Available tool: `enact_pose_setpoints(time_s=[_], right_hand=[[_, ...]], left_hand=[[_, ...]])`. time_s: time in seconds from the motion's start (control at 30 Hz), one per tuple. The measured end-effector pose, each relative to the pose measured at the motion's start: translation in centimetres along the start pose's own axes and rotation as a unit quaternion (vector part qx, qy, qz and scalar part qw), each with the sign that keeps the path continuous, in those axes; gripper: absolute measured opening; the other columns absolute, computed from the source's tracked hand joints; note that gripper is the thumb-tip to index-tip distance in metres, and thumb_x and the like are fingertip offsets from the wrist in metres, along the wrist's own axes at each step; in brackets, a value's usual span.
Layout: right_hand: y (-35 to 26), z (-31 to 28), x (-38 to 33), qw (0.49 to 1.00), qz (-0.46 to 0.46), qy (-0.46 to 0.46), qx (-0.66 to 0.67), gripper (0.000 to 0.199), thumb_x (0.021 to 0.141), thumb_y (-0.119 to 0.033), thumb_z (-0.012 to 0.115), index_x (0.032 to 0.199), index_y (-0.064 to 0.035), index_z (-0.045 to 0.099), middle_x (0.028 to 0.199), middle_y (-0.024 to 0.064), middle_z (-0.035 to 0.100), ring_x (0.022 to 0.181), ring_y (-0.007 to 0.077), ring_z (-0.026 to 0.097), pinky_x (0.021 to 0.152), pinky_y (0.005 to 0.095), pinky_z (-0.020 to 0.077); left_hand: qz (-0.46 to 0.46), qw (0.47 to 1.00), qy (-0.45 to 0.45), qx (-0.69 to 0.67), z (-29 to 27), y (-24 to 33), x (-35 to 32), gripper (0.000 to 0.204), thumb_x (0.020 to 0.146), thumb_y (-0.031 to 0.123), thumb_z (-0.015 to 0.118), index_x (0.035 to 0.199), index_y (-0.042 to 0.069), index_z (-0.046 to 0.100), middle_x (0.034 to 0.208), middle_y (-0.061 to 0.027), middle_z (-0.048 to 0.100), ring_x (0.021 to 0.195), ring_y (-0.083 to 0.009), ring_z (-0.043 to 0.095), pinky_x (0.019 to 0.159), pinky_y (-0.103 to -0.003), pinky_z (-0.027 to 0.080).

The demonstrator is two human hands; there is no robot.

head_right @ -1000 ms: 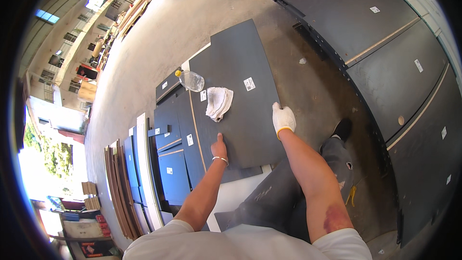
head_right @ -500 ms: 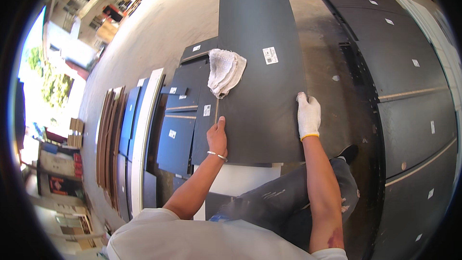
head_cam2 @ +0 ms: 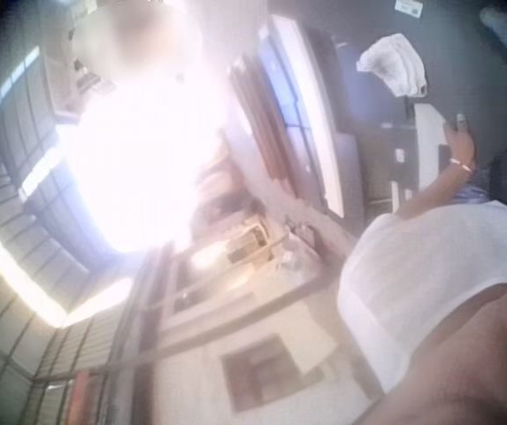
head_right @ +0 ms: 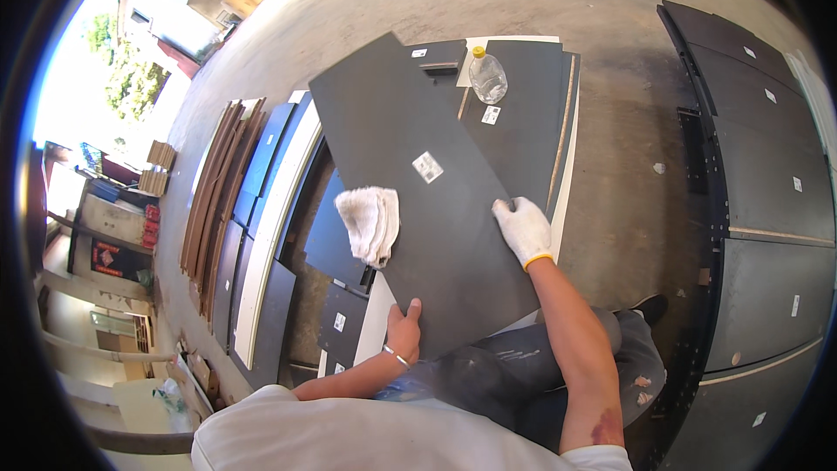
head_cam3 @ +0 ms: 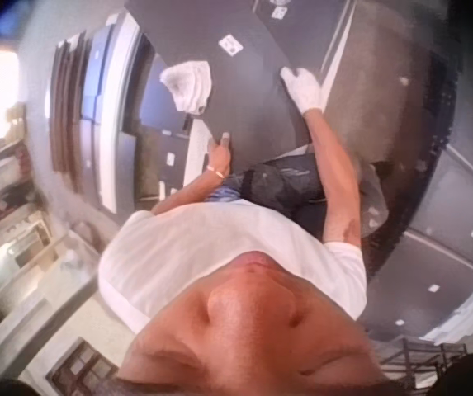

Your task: The person kneels on the floor and wipes dark rectangular panels with a white cloth. They pour liquid from a plastic bottle onto the cloth and continue wiping the panel surfaces. The person also uses a small red tool to scrape or mark the panel edges and places the cleaned panels into a stack.

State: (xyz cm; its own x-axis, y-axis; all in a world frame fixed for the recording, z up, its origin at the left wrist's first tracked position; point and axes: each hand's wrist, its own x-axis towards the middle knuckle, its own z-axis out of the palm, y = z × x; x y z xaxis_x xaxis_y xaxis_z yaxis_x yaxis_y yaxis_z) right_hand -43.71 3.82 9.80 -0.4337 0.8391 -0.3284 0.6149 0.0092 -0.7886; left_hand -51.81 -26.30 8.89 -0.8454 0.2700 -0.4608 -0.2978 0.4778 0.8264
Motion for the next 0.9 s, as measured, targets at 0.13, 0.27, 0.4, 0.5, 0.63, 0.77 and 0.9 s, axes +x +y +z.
enact_pose_setpoints(time_s=[0.13, 0.27, 0.4, 0.5, 0.63, 0.77, 0.9], right_hand=[[-0.7, 2.7, 0.5, 0.997, 0.007, -0.043, -0.060, 0.057, 0.095, -0.052, 0.058, 0.113, -0.0003, 0.076, 0.112, 0.0250, 0.075, 0.110, 0.0409, 0.071, 0.096, 0.0470, 0.0538], [-0.9, 3.6, 1.1, 0.993, 0.010, -0.068, -0.095, 0.061, 0.093, -0.055, 0.059, 0.109, 0.0016, 0.076, 0.110, 0.0259, 0.076, 0.110, 0.0419, 0.072, 0.096, 0.0473, 0.0554], [-0.4, 3.9, 1.8, 0.991, 0.033, -0.071, -0.108, 0.061, 0.093, -0.054, 0.059, 0.112, 0.0010, 0.075, 0.114, 0.0265, 0.075, 0.112, 0.0421, 0.071, 0.098, 0.0474, 0.0550], [0.5, 3.8, 2.8, 0.991, 0.037, -0.074, -0.102, 0.060, 0.094, -0.053, 0.059, 0.120, -0.0007, 0.072, 0.120, 0.0262, 0.073, 0.115, 0.0416, 0.070, 0.100, 0.0476, 0.0541], [2.4, 2.1, 4.1, 0.990, 0.004, -0.059, -0.131, 0.060, 0.095, -0.051, 0.060, 0.130, -0.0030, 0.069, 0.125, 0.0248, 0.072, 0.118, 0.0407, 0.068, 0.103, 0.0487, 0.0530], [6.0, -1.3, 4.2, 0.983, 0.053, 0.009, -0.174, 0.047, 0.096, -0.045, 0.059, 0.121, -0.0076, 0.074, 0.118, 0.0214, 0.075, 0.112, 0.0403, 0.070, 0.098, 0.0501, 0.0547], [10.3, -5.5, 3.7, 0.995, 0.054, 0.029, -0.083, 0.044, 0.097, -0.041, 0.057, 0.117, -0.0062, 0.076, 0.120, 0.0210, 0.074, 0.114, 0.0398, 0.069, 0.101, 0.0451, 0.0527]], left_hand=[[-0.074, 0.996, 0.027, 0.035, -1.1, -2.3, 0.4, 0.048, 0.102, 0.031, 0.071, 0.120, -0.011, 0.057, 0.120, -0.0223, 0.064, 0.107, -0.0290, 0.060, 0.096, -0.041, 0.050], [-0.093, 0.995, 0.016, 0.023, -1.2, -3.8, 2.2, 0.050, 0.102, 0.032, 0.072, 0.122, -0.011, 0.059, 0.119, -0.0232, 0.066, 0.107, -0.0303, 0.062, 0.095, -0.043, 0.051], [-0.128, 0.991, 0.008, 0.042, -0.3, -4.4, 3.8, 0.052, 0.102, 0.035, 0.071, 0.125, -0.010, 0.059, 0.120, -0.0229, 0.067, 0.106, -0.0307, 0.064, 0.092, -0.044, 0.053], [-0.195, 0.979, -0.039, 0.035, 0.8, -3.8, 5.5, 0.053, 0.103, 0.037, 0.069, 0.128, -0.009, 0.059, 0.121, -0.0218, 0.067, 0.105, -0.0296, 0.066, 0.087, -0.045, 0.056], [-0.239, 0.965, -0.088, 0.060, 3.4, -3.1, 6.5, 0.052, 0.106, 0.038, 0.065, 0.133, -0.005, 0.056, 0.123, -0.0176, 0.067, 0.104, -0.0313, 0.068, 0.085, -0.045, 0.058], [-0.269, 0.941, -0.201, 0.039, 7.3, -2.6, 7.3, 0.065, 0.108, 0.043, 0.060, 0.139, -0.012, 0.044, 0.131, -0.0290, 0.061, 0.113, -0.0450, 0.069, 0.080, -0.053, 0.066], [-0.283, 0.915, -0.272, 0.094, 9.9, -2.5, 7.7, 0.075, 0.107, 0.051, 0.057, 0.138, -0.016, 0.041, 0.126, -0.0361, 0.062, 0.105, -0.0510, 0.072, 0.077, -0.055, 0.067]])
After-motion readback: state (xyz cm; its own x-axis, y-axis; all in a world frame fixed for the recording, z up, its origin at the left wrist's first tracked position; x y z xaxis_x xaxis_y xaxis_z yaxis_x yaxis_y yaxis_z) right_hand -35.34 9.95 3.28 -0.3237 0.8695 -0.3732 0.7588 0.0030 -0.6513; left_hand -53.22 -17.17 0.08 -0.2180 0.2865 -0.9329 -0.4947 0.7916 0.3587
